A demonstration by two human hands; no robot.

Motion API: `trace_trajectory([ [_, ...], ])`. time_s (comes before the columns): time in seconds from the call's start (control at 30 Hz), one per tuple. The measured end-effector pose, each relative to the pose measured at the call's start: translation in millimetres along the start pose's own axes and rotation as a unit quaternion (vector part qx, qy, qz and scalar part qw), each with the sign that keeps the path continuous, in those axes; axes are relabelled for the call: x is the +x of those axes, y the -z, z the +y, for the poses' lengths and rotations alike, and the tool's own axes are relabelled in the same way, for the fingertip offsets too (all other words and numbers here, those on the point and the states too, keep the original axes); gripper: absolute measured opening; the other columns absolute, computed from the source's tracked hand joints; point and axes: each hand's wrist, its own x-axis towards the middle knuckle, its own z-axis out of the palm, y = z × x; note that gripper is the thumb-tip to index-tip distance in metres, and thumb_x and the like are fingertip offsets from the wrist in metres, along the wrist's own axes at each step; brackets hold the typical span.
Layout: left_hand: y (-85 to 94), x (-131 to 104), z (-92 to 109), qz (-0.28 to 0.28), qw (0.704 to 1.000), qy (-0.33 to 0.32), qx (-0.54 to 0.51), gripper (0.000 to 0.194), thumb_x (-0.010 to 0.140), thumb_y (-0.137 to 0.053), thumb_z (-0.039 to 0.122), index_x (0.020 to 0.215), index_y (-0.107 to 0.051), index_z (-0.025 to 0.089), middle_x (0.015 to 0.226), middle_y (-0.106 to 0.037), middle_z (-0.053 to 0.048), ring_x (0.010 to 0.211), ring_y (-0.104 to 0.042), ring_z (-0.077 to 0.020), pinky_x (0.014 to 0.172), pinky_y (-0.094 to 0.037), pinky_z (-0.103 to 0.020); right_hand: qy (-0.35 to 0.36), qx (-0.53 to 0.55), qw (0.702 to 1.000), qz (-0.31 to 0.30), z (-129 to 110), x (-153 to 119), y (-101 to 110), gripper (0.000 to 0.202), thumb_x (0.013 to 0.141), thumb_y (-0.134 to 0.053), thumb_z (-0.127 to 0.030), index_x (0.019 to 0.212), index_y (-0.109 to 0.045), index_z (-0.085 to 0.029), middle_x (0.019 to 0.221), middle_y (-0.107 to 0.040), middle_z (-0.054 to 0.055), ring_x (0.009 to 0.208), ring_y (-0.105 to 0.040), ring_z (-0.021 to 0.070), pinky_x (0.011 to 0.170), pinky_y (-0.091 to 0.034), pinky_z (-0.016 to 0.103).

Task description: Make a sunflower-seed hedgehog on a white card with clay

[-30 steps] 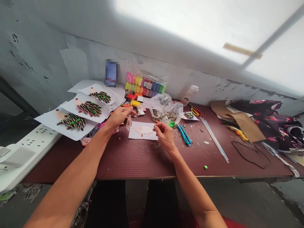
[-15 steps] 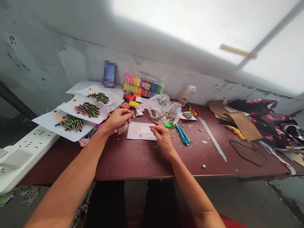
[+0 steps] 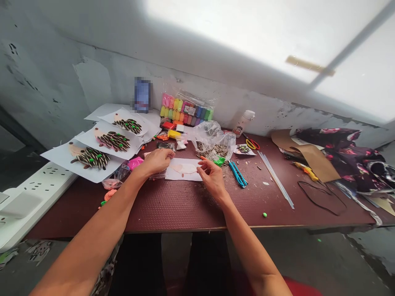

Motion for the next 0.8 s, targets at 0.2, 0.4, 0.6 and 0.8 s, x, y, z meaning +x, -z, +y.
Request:
trace_trajectory([
  [0.2,0.9,-1.6,-0.2,-0.009,1.0,-0.003,0.021,0.042,0.086,-0.046,0.019,0.116,-0.074,0.03,0.126,-0.073,-0.001,0.12,-0.065,-0.0279,0.095,-0.05,-0.036,-0.008,-0.079,0.996,-0.041,0.2,-4.1,1.8,0.014,0.083,-0.062,-0.024,0.083,-0.074,-0.019,0.077,-0.073,0.002,0.06,-0.057,0.0131,0.062,-0.04,0.025],
  [0.4,3.6,-3.5,0.7,-0.022,0.999,-0.009,0.033,0.041,0.087,-0.047,0.021,0.118,-0.072,0.031,0.128,-0.073,-0.002,0.119,-0.065,-0.0289,0.094,-0.05,-0.038,-0.023,-0.14,0.988,-0.067,-0.6,-4.7,-0.3,0.02,0.084,-0.062,-0.018,0.095,-0.079,-0.021,0.087,-0.078,0.003,0.067,-0.062,0.0148,0.069,-0.044,0.027],
  [0.6,5.4,-4.5,2.7,-0.033,0.999,-0.006,0.039,0.043,0.087,-0.047,0.022,0.122,-0.071,0.03,0.131,-0.071,-0.003,0.122,-0.064,-0.03,0.096,-0.05,-0.04,0.05,-0.207,0.976,-0.05,1.8,-6.0,-3.6,0.018,0.086,-0.063,-0.016,0.092,-0.078,-0.022,0.092,-0.073,0.003,0.079,-0.063,0.0162,0.074,-0.044,0.026],
  [0.8,4.2,-4.4,2.6,-0.031,0.998,-0.008,0.047,0.043,0.087,-0.047,0.024,0.123,-0.07,0.031,0.131,-0.071,-0.004,0.122,-0.064,-0.0311,0.096,-0.05,-0.042,0.05,-0.259,0.963,-0.059,-2.6,-8.6,-7.5,0.015,0.089,-0.065,-0.018,0.094,-0.078,-0.023,0.092,-0.069,0.004,0.085,-0.064,0.0163,0.074,-0.043,0.024],
])
